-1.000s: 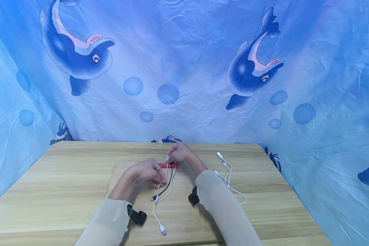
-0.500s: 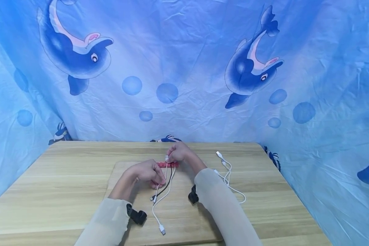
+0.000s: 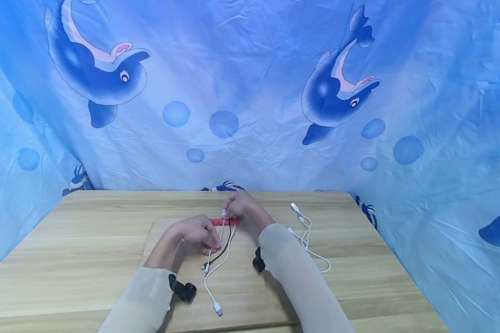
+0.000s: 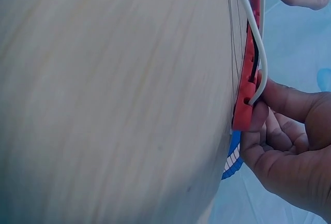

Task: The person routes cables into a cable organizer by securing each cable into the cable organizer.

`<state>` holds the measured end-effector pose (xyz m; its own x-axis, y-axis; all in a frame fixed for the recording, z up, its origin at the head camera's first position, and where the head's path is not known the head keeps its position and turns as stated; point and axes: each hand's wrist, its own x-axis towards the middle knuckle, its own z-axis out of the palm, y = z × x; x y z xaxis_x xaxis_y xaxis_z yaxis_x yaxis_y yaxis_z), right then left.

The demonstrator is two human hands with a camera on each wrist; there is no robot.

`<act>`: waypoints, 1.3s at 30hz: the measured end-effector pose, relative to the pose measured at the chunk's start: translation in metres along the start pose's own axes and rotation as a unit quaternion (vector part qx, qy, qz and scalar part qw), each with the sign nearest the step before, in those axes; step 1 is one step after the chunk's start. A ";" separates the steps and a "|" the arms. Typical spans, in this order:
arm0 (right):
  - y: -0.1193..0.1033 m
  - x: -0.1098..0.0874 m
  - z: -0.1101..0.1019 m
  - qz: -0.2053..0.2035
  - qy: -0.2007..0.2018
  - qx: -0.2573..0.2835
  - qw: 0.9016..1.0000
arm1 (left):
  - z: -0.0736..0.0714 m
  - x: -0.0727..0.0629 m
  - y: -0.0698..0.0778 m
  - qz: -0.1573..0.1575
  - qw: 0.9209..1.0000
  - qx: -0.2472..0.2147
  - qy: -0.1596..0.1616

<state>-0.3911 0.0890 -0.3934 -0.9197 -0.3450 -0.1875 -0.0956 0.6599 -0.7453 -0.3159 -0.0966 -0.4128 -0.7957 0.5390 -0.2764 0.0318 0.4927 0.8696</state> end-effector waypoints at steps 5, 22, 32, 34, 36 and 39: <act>-0.003 0.000 0.003 0.009 0.008 0.023 1.000 | -0.004 -0.004 0.000 -0.009 1.000 -0.008 0.004; 0.001 0.001 -0.001 0.008 0.000 0.027 1.000 | -0.001 -0.002 0.003 -0.001 1.000 -0.006 -0.006; 0.002 -0.001 -0.001 0.002 -0.010 0.039 0.999 | 0.001 -0.004 0.001 -0.008 1.000 -0.024 -0.009; 0.001 0.000 0.000 -0.003 -0.005 0.037 0.999 | 0.001 -0.004 0.001 -0.008 1.000 -0.025 -0.009; 0.000 -0.001 0.001 -0.010 0.005 0.024 1.000 | 0.001 -0.003 0.001 -0.009 1.000 -0.026 -0.008; -0.001 -0.002 0.002 -0.023 0.023 -0.012 0.999 | 0.001 -0.002 0.001 -0.010 1.000 -0.028 -0.007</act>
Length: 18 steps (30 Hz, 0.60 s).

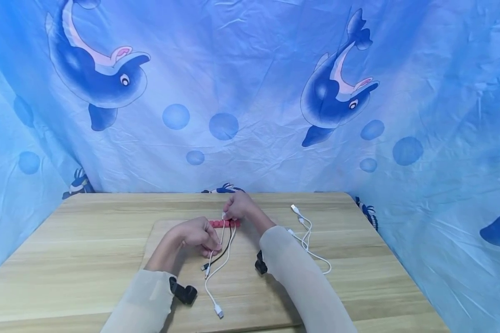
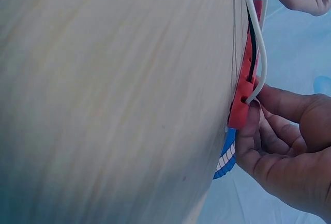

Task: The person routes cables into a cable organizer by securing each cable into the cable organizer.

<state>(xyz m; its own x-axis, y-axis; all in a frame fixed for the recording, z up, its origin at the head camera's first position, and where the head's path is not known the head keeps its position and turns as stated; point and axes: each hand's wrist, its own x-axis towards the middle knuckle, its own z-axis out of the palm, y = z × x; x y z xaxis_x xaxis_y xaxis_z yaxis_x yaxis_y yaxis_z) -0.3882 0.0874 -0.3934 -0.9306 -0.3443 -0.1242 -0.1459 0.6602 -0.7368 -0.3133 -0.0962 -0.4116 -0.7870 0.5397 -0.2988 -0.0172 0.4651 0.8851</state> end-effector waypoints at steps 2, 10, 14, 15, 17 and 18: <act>-0.002 -0.001 0.001 -0.005 0.006 -0.019 1.000 | 0.000 0.000 0.000 -0.002 1.000 -0.002 0.000; -0.002 -0.005 -0.006 -0.012 0.005 -0.042 0.999 | 0.000 0.000 0.000 -0.004 1.000 0.005 0.001; -0.001 -0.007 -0.016 -0.032 0.010 -0.029 0.999 | 0.000 0.001 0.001 -0.010 1.000 0.007 0.002; 0.001 -0.007 -0.019 -0.038 0.011 -0.020 0.999 | 0.000 0.001 0.001 -0.011 1.000 0.008 0.002; 0.004 -0.007 -0.025 -0.049 0.011 0.002 0.999 | -0.001 0.001 0.001 -0.014 1.000 0.010 0.003; 0.006 -0.007 -0.029 -0.052 0.012 0.009 0.999 | -0.001 0.000 0.001 -0.015 1.000 0.012 0.004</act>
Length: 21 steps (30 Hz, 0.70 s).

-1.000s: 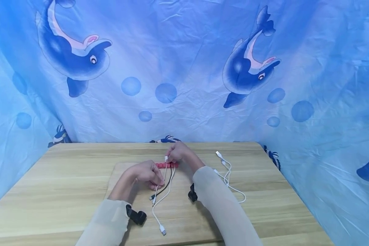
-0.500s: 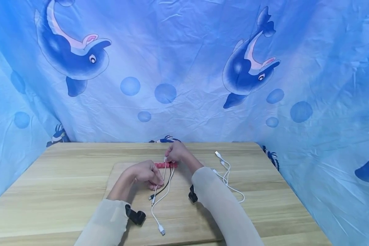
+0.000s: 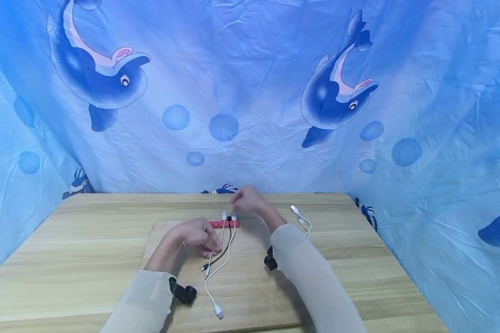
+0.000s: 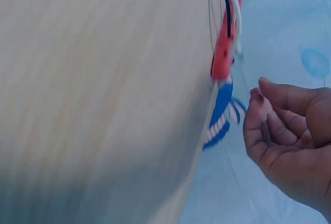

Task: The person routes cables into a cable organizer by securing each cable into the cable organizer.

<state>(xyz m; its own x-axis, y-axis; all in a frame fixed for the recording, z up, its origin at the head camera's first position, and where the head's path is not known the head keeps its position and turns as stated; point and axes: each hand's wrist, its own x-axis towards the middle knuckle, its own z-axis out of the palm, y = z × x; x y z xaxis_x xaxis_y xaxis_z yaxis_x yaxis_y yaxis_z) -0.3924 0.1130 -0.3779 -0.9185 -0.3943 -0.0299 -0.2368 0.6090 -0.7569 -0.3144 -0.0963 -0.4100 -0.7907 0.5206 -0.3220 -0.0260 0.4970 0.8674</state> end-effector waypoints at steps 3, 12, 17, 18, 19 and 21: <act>0.007 -0.001 -0.012 -0.010 0.005 0.010 1.000 | -0.001 -0.001 0.000 -0.003 1.000 0.003 0.001; 0.029 -0.015 -0.051 -0.021 0.020 -0.015 0.999 | -0.001 -0.003 0.000 -0.006 1.000 0.008 0.005; 0.047 -0.024 -0.068 -0.028 0.034 -0.024 0.999 | 0.000 -0.002 0.001 -0.008 1.000 0.005 0.005; 0.051 -0.025 -0.071 -0.026 0.038 -0.025 0.999 | 0.000 -0.003 0.001 -0.007 1.000 0.004 0.005; 0.056 -0.027 -0.074 -0.028 0.041 -0.027 0.998 | 0.000 -0.003 0.002 -0.008 1.000 0.001 0.005; 0.066 -0.030 -0.081 -0.023 0.051 -0.032 0.998 | 0.000 -0.003 0.002 -0.006 1.000 -0.002 0.006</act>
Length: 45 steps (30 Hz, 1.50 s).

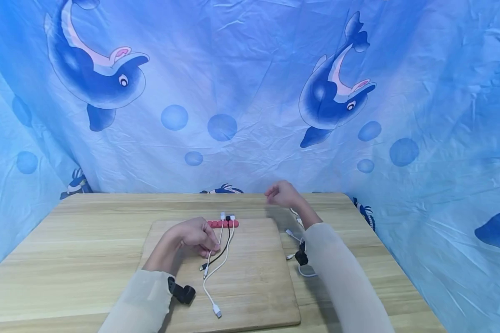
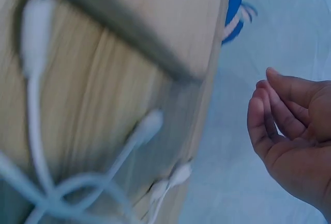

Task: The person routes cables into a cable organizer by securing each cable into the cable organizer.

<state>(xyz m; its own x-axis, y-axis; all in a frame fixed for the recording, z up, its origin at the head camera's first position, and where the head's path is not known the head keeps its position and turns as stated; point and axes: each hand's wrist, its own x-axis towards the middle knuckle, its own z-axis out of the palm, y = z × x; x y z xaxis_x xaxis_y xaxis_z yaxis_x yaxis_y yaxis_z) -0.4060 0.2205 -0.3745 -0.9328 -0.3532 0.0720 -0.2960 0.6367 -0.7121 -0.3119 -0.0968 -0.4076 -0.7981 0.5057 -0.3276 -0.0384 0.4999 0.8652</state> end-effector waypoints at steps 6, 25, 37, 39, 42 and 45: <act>0.032 -0.010 -0.017 0.024 0.008 -0.024 0.999 | 0.001 0.000 -0.001 0.000 1.000 -0.004 0.003; 0.095 -0.030 -0.030 0.104 0.014 -0.021 0.994 | 0.002 0.002 -0.001 -0.004 1.000 -0.008 0.000; 0.093 -0.031 -0.028 0.091 0.013 -0.048 0.995 | 0.002 0.000 0.002 -0.009 1.000 -0.012 0.001; 0.093 -0.031 -0.029 0.092 0.015 -0.060 0.994 | 0.002 0.000 0.002 -0.007 1.000 -0.012 0.001; 0.092 -0.032 -0.031 0.085 0.010 -0.071 0.994 | 0.002 0.000 0.001 -0.007 1.000 -0.010 0.003; 0.089 -0.034 -0.032 0.080 -0.003 -0.056 0.995 | 0.002 0.000 0.001 -0.007 1.000 -0.008 0.004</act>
<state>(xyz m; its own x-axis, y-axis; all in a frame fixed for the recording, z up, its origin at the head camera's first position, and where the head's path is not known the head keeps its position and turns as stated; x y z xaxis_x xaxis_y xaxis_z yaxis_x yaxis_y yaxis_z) -0.4074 0.3111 -0.4182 -0.9686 -0.2454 -0.0398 -0.1660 0.7576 -0.6313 -0.3109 -0.0951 -0.4072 -0.8021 0.4930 -0.3371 -0.0592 0.4960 0.8663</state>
